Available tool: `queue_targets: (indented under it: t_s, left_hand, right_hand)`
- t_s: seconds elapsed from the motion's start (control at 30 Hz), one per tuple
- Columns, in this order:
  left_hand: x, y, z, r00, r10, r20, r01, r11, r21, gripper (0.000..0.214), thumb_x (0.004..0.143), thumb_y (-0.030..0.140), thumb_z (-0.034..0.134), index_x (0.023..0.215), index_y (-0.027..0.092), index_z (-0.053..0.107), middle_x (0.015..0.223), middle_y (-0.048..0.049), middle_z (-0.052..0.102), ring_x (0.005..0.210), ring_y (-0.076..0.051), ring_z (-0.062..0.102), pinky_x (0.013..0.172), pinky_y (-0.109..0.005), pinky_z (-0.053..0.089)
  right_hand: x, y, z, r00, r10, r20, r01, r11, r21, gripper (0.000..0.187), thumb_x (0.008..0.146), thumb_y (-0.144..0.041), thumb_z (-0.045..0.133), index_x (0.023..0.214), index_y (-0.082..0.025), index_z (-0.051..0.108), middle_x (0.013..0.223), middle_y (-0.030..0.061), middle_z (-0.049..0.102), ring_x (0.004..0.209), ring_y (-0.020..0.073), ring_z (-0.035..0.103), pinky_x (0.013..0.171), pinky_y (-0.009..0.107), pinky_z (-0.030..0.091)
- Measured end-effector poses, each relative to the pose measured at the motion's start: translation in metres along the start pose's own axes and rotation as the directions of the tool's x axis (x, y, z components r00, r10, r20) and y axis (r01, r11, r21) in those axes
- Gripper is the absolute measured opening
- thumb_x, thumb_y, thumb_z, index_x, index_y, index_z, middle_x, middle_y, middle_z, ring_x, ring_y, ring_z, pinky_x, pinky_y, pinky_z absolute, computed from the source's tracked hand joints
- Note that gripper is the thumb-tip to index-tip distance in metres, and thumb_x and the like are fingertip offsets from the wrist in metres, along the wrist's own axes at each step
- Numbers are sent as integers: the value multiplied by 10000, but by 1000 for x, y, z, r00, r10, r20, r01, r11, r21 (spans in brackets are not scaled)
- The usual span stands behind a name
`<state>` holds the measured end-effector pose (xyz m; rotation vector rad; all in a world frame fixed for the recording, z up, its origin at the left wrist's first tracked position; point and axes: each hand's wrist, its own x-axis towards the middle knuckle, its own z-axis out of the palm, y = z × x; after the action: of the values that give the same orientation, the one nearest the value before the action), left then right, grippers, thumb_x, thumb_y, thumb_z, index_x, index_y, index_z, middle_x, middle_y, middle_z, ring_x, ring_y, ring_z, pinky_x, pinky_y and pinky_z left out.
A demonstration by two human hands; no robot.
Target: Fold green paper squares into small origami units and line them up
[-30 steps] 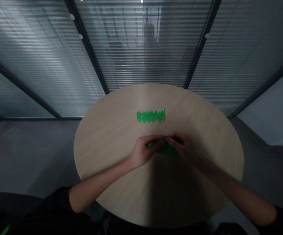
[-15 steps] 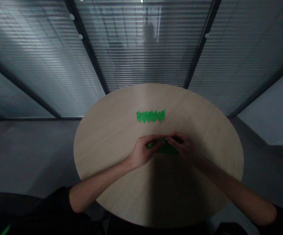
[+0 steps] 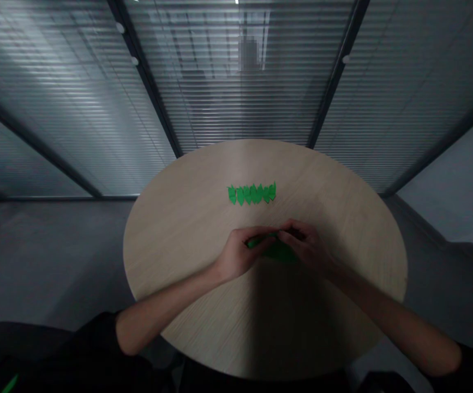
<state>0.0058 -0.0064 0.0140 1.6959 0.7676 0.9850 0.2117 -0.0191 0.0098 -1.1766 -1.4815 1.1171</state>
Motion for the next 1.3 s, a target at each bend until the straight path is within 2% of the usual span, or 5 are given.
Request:
queue_targets:
  t_s: [0.27,0.5,0.83,1.13,1.3]
  left_hand:
    - [3,1,1,978,-192,82,200,975,-97,601,811,311,868,1324,175,587,729,49,650,581,-99,597,509,-179,435]
    - [8,-3,-8,953,-285,100,299,934,-193,469,766,443,895,944,169,559,754,5,692,593,-132,684,527,-221,533]
    - [10,0,-29,746,-351,566,404,914,34,354,792,446,875,871,129,739,748,-27,723,617,-121,649,542,-217,528]
    - [6,1,-25,735,-328,594,434,900,-40,372,778,451,889,905,147,717,753,-13,716,616,-129,664,571,-238,550]
    - [6,-3,-24,775,-336,535,361,931,61,357,812,454,862,861,133,713,731,-22,703,613,-131,660,546,-222,515]
  right_hand:
    - [2,-2,-1,997,8,-73,-13,997,-73,265,824,-454,703,755,-201,673,677,-2,593,617,144,543,567,266,439]
    - [2,-1,-4,984,35,-174,-47,997,-60,294,781,-484,712,713,-205,647,638,-10,555,577,139,504,520,258,410]
    - [-3,1,-2,999,2,-46,-5,998,-61,291,796,-462,720,703,-204,622,629,-25,528,574,126,482,529,255,381]
    - [-3,-1,-3,1000,-5,-8,4,993,-119,299,837,-469,682,708,-215,593,626,-23,523,574,134,473,525,261,382]
    - [-1,-3,-6,992,-115,-59,101,974,-201,250,844,-407,693,714,-218,595,667,-16,542,601,141,498,559,274,414]
